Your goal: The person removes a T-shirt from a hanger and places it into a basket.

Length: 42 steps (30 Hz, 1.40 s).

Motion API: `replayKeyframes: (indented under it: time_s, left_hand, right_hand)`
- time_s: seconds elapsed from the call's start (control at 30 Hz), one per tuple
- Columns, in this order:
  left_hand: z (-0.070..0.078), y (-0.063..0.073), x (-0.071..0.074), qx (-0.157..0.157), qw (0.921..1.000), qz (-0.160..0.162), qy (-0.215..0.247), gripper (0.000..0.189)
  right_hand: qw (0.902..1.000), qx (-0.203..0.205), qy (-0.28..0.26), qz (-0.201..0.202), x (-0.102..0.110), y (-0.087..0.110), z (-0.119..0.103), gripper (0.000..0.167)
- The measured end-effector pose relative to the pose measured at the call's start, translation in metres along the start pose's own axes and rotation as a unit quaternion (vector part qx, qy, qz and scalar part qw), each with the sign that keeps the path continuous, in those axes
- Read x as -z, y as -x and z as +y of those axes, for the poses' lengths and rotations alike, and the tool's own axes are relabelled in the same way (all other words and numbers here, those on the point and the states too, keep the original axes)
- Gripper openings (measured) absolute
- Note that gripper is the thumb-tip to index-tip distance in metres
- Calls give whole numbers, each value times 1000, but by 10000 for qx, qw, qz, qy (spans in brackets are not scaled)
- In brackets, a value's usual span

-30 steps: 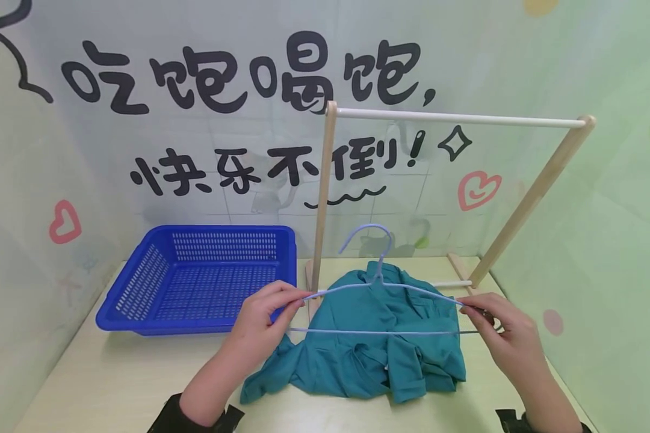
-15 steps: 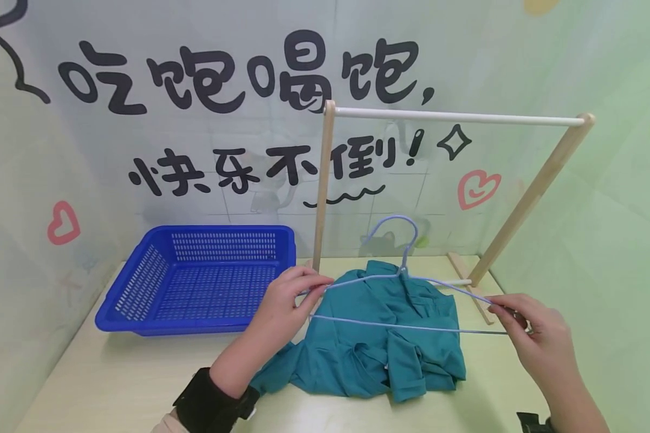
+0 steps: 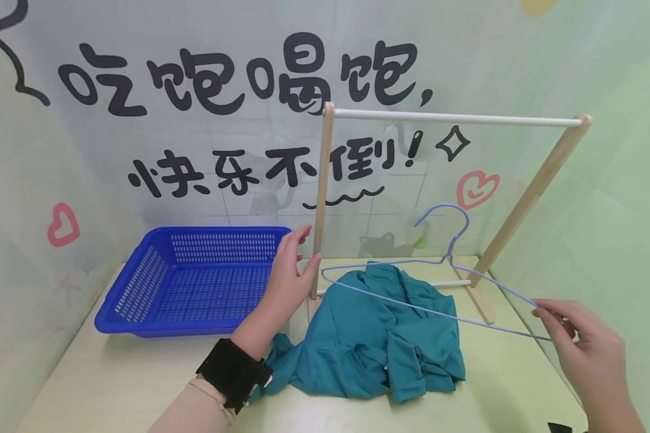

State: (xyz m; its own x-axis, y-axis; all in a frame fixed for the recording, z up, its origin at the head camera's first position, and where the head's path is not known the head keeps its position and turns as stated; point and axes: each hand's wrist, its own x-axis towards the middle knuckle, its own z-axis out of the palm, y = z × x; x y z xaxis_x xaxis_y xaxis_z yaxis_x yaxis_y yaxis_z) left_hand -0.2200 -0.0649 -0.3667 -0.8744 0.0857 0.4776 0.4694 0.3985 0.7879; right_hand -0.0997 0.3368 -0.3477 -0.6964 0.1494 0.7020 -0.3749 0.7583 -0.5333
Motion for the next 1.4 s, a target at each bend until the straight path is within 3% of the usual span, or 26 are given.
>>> replayKeyframes:
  time_s: [0.2, 0.37, 0.63, 0.9, 1.13, 1.4]
  left_hand:
    - [-6, -16, -11, 240, 9997, 51, 50, 61]
    - [-17, -25, -17, 393, 9992, 73, 79, 60]
    - [-35, -35, -30, 783, 9953, -61, 573, 58]
    - [-45, -40, -35, 1204, 9910, -164, 553, 53]
    - [-50, -40, -39, 1228, 9898, -325, 638, 54]
    - [-53, -38, -41, 1257, 9913, -355, 187, 50]
  right_hand:
    - [9968, -749, 231, 139, 11, 3, 1, 16]
    - [9952, -907, 319, 157, 13, 3, 2, 14]
    - [9912, -1236, 452, 133, 11, 6, 4, 13]
    - [9927, -1129, 417, 68, 5, 8, 6, 13]
    - [9922, -1165, 441, 59, 5, 9, 7, 13]
    - [9930, -1109, 410, 73, 4, 11, 8, 15]
